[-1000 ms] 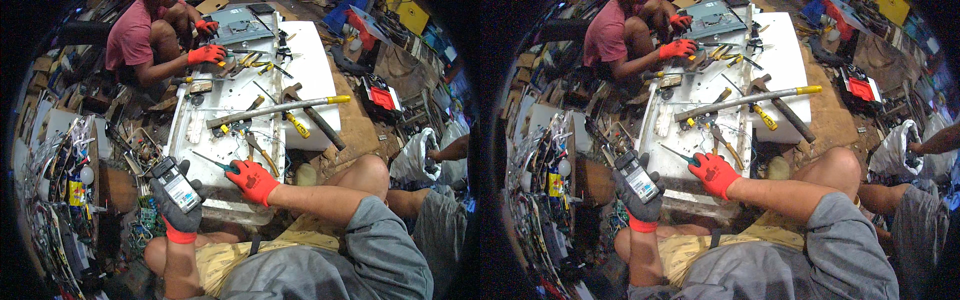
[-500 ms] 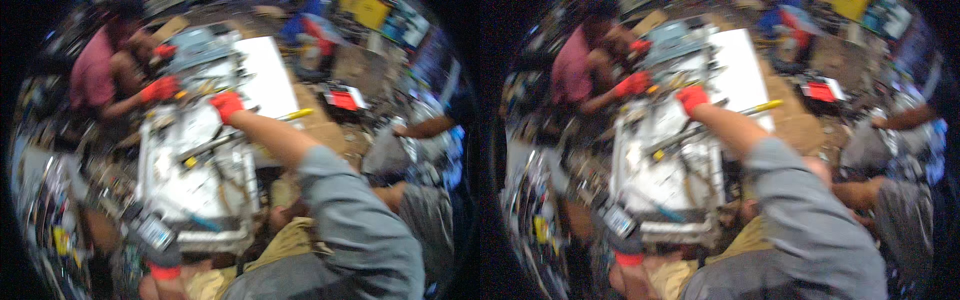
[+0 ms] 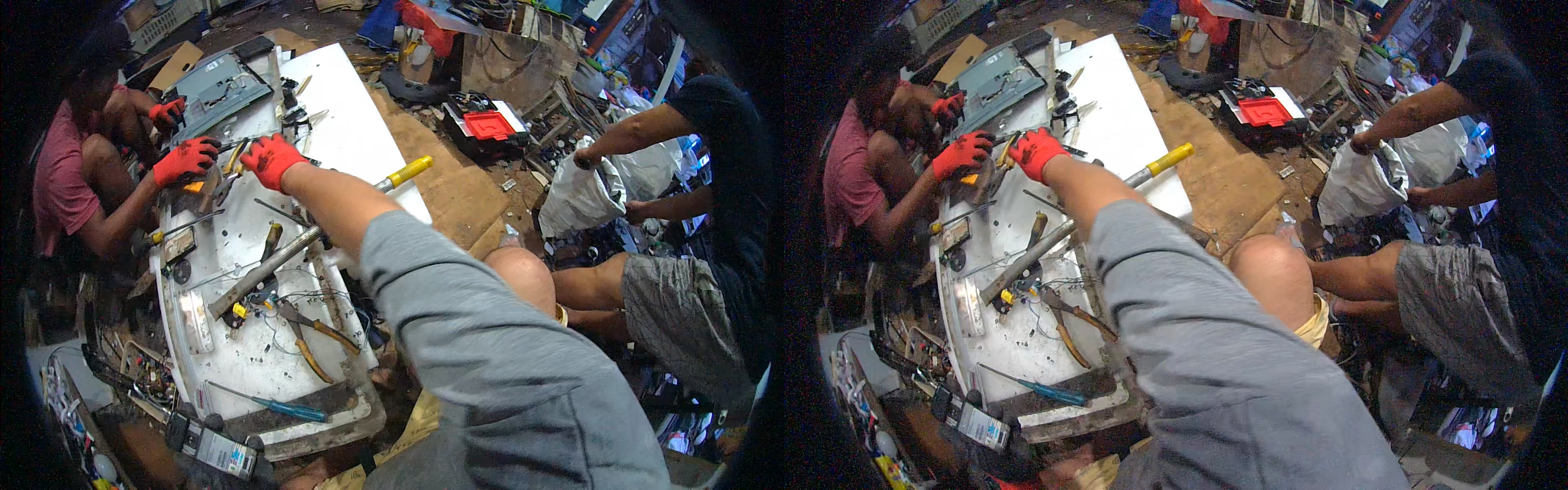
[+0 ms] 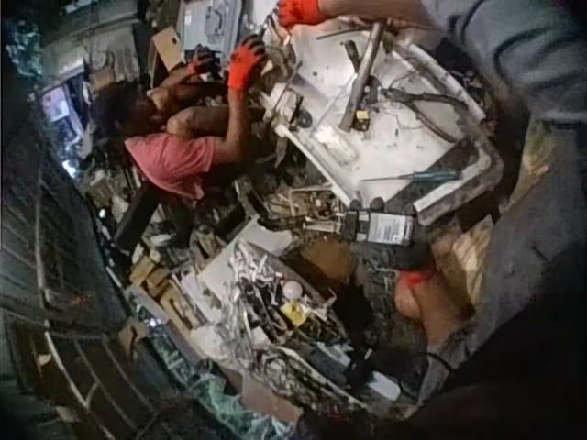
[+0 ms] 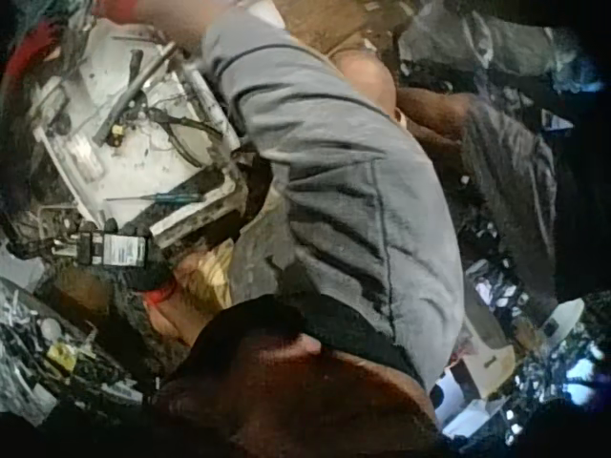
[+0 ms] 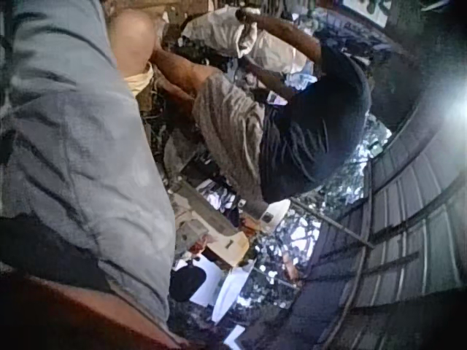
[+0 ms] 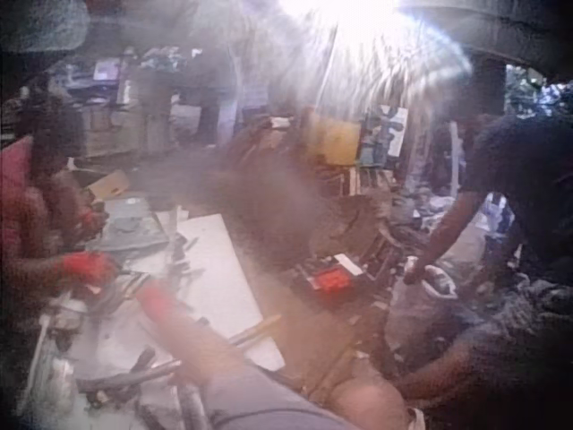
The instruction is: The person uses a screwdriver to pry open a black electronic component, then uses a hammer to strike it while holding it against a white block. They continue to pry and adjust the component with the screwdriver.
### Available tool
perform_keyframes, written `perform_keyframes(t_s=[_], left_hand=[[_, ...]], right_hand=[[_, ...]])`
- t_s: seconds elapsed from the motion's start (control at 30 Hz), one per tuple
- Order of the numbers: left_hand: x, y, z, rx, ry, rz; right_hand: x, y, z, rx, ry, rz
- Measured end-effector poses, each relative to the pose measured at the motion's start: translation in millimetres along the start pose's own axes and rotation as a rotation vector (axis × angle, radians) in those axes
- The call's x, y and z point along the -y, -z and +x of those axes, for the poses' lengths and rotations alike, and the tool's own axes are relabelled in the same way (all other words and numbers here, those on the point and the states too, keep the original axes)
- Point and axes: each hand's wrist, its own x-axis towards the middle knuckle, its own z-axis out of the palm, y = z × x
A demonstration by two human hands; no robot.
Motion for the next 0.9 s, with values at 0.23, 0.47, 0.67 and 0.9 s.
perform_keyframes(t_s=[0.23,0.47,0.67,0.9], left_hand=[[-5.2,-1.2,-4.3,-0.433,-0.044,-0.37],[-11.6,-48.7,7.1,-0.272,-0.031,-0.669],[-9.6,-49.9,-6.2,-0.251,-0.019,-0.681],[-8.5,-49.8,-1.1,-0.194,-0.001,-0.708]], right_hand=[[54.7,125.8,-44.1,-0.369,0.028,0.642],[156.0,260.3,-241.0,0.377,0.154,1.293],[188.3,274.0,-256.9,0.541,0.28,1.16],[192.5,263.9,-265.5,0.527,0.219,1.198]])
